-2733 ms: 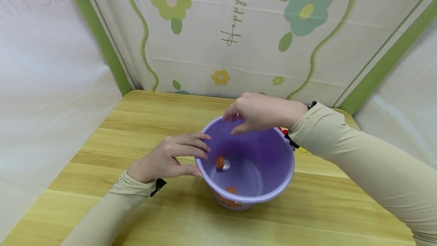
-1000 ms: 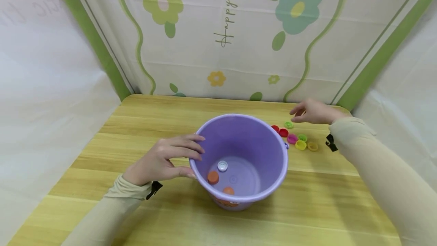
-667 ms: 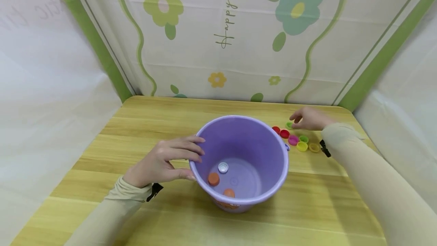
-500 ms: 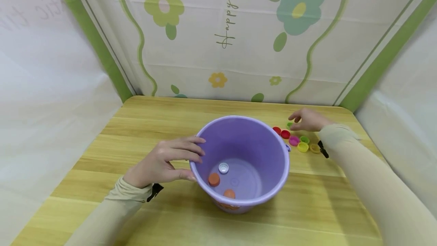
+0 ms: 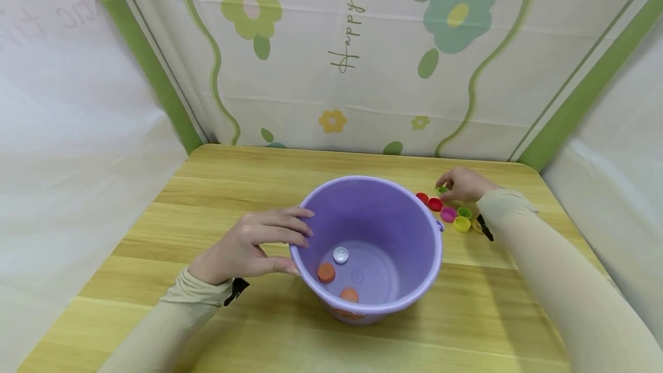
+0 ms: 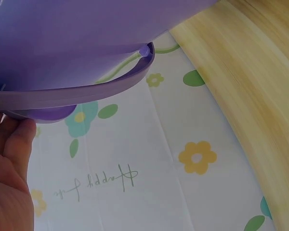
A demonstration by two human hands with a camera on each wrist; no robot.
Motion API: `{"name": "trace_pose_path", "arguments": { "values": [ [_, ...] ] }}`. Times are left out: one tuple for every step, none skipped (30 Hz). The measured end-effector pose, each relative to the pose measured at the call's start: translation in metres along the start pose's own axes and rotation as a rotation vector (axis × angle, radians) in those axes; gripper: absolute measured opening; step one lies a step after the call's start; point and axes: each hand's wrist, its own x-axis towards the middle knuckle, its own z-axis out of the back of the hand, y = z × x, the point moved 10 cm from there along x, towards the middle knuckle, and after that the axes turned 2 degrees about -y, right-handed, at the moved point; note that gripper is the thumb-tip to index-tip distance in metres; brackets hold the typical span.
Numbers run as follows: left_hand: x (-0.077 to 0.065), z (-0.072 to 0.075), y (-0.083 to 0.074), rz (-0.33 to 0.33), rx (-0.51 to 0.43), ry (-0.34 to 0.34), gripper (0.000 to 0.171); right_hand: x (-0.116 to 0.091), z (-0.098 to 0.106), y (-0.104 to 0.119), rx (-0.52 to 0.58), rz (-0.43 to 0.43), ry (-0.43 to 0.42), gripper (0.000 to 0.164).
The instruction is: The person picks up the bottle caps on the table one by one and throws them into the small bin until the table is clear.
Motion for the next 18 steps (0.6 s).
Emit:
{"name": "trace_pose_path", "arguments": {
  "values": [
    [0.0,0.0001,0.0001,0.001,-0.001,0.0,0.036,0.0003,-0.0005,-0.0006,-0.001,0.0,-0.002,0.032],
    [-0.0001,0.0001,0.0003,0.003,-0.002,0.0,0.037,0.0007,-0.001,-0.001,-0.003,-0.003,-0.004,0.031],
    [-0.0001,0.0001,0.0004,0.004,-0.002,0.0,0.037,0.0009,-0.0013,-0.0009,-0.009,-0.002,-0.007,0.03],
    [-0.0002,0.0002,0.0006,0.005,-0.002,0.0,0.037,0.0006,-0.0012,-0.0002,-0.013,0.001,-0.009,0.029],
    [-0.0002,0.0002,0.0007,0.006,-0.001,0.0,0.037,0.0003,-0.0013,0.0005,-0.016,0.001,-0.011,0.028],
    [-0.0002,0.0002,0.0008,0.006,0.0,0.0,0.037,0.0001,-0.0012,0.0006,-0.021,-0.002,-0.015,0.028],
    [-0.0003,0.0002,0.0007,0.006,0.001,0.0,0.037,-0.0002,-0.0011,0.0004,-0.024,-0.007,-0.018,0.027],
    [-0.0004,0.0002,0.0007,0.006,0.003,0.0,0.037,-0.0004,-0.0011,0.0006,-0.027,-0.012,-0.022,0.027],
    [-0.0005,0.0002,0.0006,0.005,0.005,-0.001,0.037,-0.001,-0.001,0.0008,-0.026,-0.017,-0.025,0.027],
    [-0.0006,0.0002,0.0006,0.005,0.006,-0.002,0.037,-0.0016,-0.0011,0.0009,-0.024,-0.02,-0.025,0.027],
    [-0.0007,0.0002,0.0005,0.006,0.006,-0.003,0.037,-0.0019,-0.0014,0.0009,-0.025,-0.026,-0.028,0.026],
    [-0.0008,0.0002,0.0005,0.006,0.006,-0.004,0.037,-0.0022,-0.0017,0.0011,-0.027,-0.029,-0.029,0.026],
    [-0.0009,0.0001,0.0005,0.006,0.007,-0.004,0.036,-0.0023,-0.0021,0.001,-0.026,-0.032,-0.029,0.026],
    [-0.001,0.0,0.0006,0.007,0.007,-0.004,0.036,-0.0023,-0.0025,0.0014,-0.028,-0.032,-0.03,0.026],
    [-0.0011,-0.0001,0.0006,0.008,0.006,-0.005,0.036,-0.0025,-0.0029,0.0019,-0.028,-0.032,-0.029,0.026],
    [-0.0009,-0.0001,0.0004,0.008,0.005,-0.006,0.036,-0.0026,-0.003,0.0021,-0.029,-0.031,-0.03,0.026],
    [-0.0008,0.0,0.0001,0.006,0.005,-0.007,0.036,-0.0028,-0.003,0.0022,-0.029,-0.032,-0.03,0.026],
    [-0.0006,0.0,-0.0001,0.005,0.005,-0.008,0.036,-0.003,-0.0031,0.0024,-0.03,-0.032,-0.03,0.026]
  ]
}}
